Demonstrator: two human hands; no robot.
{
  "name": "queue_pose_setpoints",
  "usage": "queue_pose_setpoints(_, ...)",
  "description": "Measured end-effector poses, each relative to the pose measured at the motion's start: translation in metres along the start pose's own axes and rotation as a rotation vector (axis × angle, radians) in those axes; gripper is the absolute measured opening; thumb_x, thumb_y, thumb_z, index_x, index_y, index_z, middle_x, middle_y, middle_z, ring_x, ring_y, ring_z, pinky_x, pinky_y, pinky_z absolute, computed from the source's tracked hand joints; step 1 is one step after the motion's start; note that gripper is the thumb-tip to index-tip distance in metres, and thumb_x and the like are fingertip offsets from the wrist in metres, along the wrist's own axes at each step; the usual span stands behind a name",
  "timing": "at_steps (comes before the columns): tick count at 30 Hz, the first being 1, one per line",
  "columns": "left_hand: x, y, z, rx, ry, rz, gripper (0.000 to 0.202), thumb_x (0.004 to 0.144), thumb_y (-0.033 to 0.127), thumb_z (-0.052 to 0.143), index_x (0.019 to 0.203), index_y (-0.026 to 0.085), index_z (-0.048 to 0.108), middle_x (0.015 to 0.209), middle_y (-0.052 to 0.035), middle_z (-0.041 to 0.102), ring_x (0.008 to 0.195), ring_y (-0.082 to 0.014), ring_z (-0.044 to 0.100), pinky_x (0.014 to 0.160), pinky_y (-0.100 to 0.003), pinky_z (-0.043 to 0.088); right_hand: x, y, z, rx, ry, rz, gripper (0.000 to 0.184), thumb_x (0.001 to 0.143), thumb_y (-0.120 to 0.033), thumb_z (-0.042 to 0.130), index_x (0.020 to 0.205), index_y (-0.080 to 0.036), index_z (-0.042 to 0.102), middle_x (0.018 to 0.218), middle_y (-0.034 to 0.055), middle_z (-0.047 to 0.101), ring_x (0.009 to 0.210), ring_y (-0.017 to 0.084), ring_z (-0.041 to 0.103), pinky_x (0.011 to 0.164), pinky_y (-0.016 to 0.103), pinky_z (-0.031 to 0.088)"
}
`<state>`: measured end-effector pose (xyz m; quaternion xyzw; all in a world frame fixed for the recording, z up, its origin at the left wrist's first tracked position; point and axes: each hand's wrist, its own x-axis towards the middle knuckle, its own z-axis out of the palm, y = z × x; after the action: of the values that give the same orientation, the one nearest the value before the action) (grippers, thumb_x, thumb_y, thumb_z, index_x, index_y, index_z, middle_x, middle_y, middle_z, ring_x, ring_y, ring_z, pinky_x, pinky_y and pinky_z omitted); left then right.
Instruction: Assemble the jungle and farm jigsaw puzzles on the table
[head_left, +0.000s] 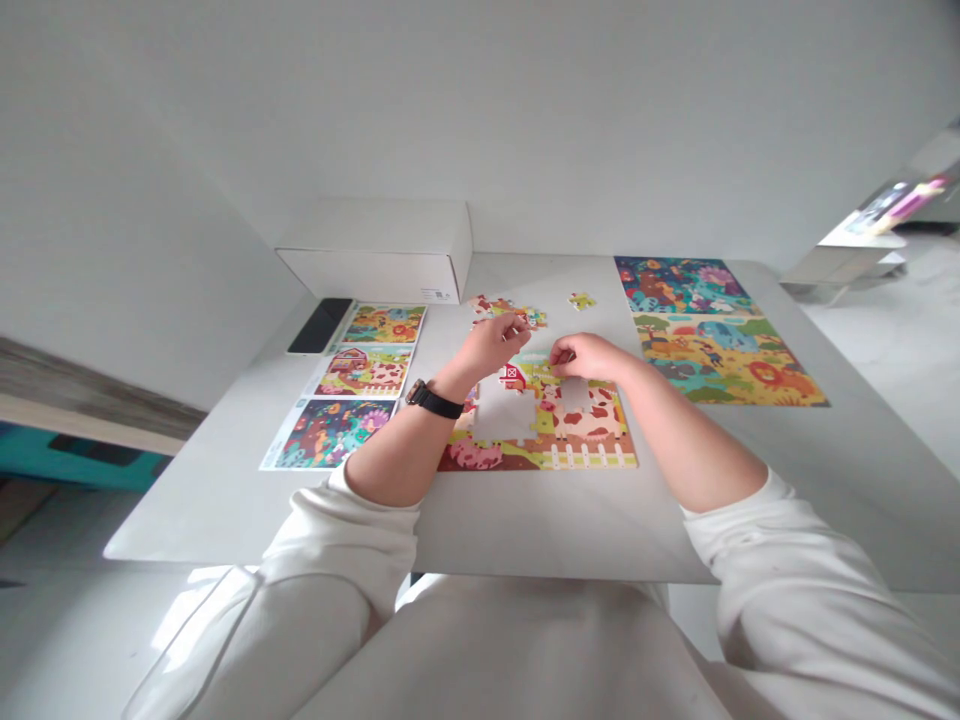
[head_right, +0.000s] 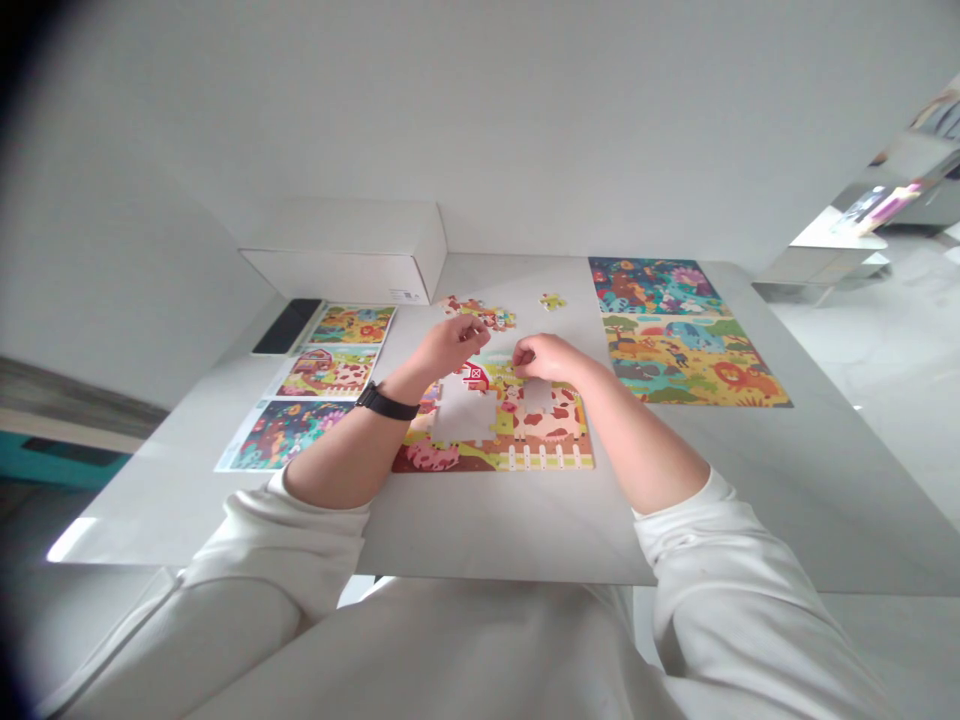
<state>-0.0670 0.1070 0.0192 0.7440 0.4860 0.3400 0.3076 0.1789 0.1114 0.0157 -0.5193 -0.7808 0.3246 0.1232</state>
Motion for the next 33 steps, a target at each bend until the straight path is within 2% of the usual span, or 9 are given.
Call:
queue_pose_setpoints(2,-0.001,-0.005,-0.002,0.095,-0.08,0.023,0.021,0.085,0.039,0.076,0.097,0.021,0.073,0.077,-0.0009,0.068,0.066,-0.0157,0.057,0.063,-0.028,0.039,0.0,-0.001,0.0,-0.027,0.003,0.004,0.017,0.075,-0.023,0.087,0.09,-0.023,0.081,0.087,0.0008,0.081,0.077,0.018,0.07,0.073,0.027,0.05)
queue_pose_setpoints(4,-0.002,-0.011,-0.005,0.176,-0.176,0.071,0.033,0.076,0.035,0.084,0.105,0.023,0.075,0.087,-0.0024,0.072,0.075,-0.0188,0.063,0.07,-0.03,0.045,-0.001,-0.001,0.0,-0.066,0.012,0.002,0.016,0.076,-0.022,0.087,0.09,-0.023,0.081,0.09,0.0014,0.082,0.08,0.019,0.071,0.074,0.027,0.05)
queue_pose_setpoints(6,-0.003,-0.015,-0.008,0.246,-0.235,0.158,0.044,0.067,0.033,0.09,0.108,0.024,0.077,0.103,-0.0057,0.074,0.094,-0.0249,0.068,0.085,-0.034,0.05,-0.002,-0.002,0.001,-0.104,0.018,-0.003,0.015,0.077,-0.02,0.086,0.091,-0.024,0.081,0.094,0.0016,0.083,0.083,0.019,0.072,0.076,0.028,0.05)
queue_pose_setpoints(8,-0.004,-0.017,-0.009,0.294,-0.258,0.247,0.046,0.063,0.029,0.092,0.107,0.025,0.079,0.119,-0.0086,0.073,0.115,-0.0312,0.065,0.102,-0.039,0.049,-0.002,-0.003,0.001,-0.134,0.019,-0.006,0.015,0.078,-0.019,0.084,0.092,-0.024,0.082,0.096,0.0013,0.084,0.084,0.02,0.073,0.077,0.028,0.05)
queue_pose_setpoints(10,-0.004,-0.019,-0.009,0.299,-0.295,0.294,0.044,0.064,0.027,0.091,0.106,0.026,0.08,0.125,-0.0092,0.072,0.124,-0.0329,0.063,0.11,-0.042,0.046,-0.003,-0.005,0.002,-0.161,0.024,-0.009,0.016,0.078,-0.018,0.083,0.093,-0.025,0.083,0.098,0.0012,0.084,0.085,0.02,0.073,0.077,0.028,0.049)
queue_pose_setpoints(15,-0.004,-0.021,-0.007,0.23,-0.362,0.291,0.038,0.069,0.026,0.088,0.106,0.027,0.081,0.119,-0.0076,0.075,0.115,-0.0302,0.068,0.108,-0.041,0.049,-0.004,-0.011,0.005,-0.241,0.036,-0.039,0.015,0.078,-0.02,0.084,0.091,-0.026,0.083,0.097,0.0026,0.083,0.087,0.022,0.072,0.075,0.029,0.048)
queue_pose_setpoints(21,-0.005,-0.017,-0.004,0.271,-0.391,0.356,0.04,0.076,0.016,0.08,0.113,0.03,0.083,0.132,-0.008,0.073,0.126,-0.0292,0.067,0.115,-0.04,0.047,-0.005,-0.015,0.006,-0.316,0.025,-0.07,0.014,0.079,-0.016,0.081,0.09,-0.023,0.083,0.098,0.0062,0.082,0.086,0.023,0.071,0.073,0.03,0.047)
queue_pose_setpoints(29,-0.004,-0.016,-0.003,0.339,-0.441,0.326,0.029,0.083,0.022,0.079,0.108,0.035,0.087,0.143,-0.0056,0.07,0.132,-0.0288,0.065,0.121,-0.04,0.043,-0.004,-0.013,0.006,-0.286,0.041,-0.006,0.017,0.078,-0.02,0.086,0.094,-0.025,0.082,0.101,0.0065,0.082,0.089,0.024,0.072,0.076,0.031,0.048)
queue_pose_setpoints(33,-0.004,-0.016,-0.003,0.45,-0.473,0.335,0.031,0.088,0.025,0.079,0.117,0.033,0.086,0.151,-0.0068,0.066,0.134,-0.0287,0.064,0.122,-0.04,0.043,-0.005,-0.015,0.006,-0.293,0.042,0.07,0.019,0.079,-0.024,0.088,0.096,-0.024,0.081,0.102,0.0075,0.082,0.088,0.025,0.072,0.075,0.032,0.048)
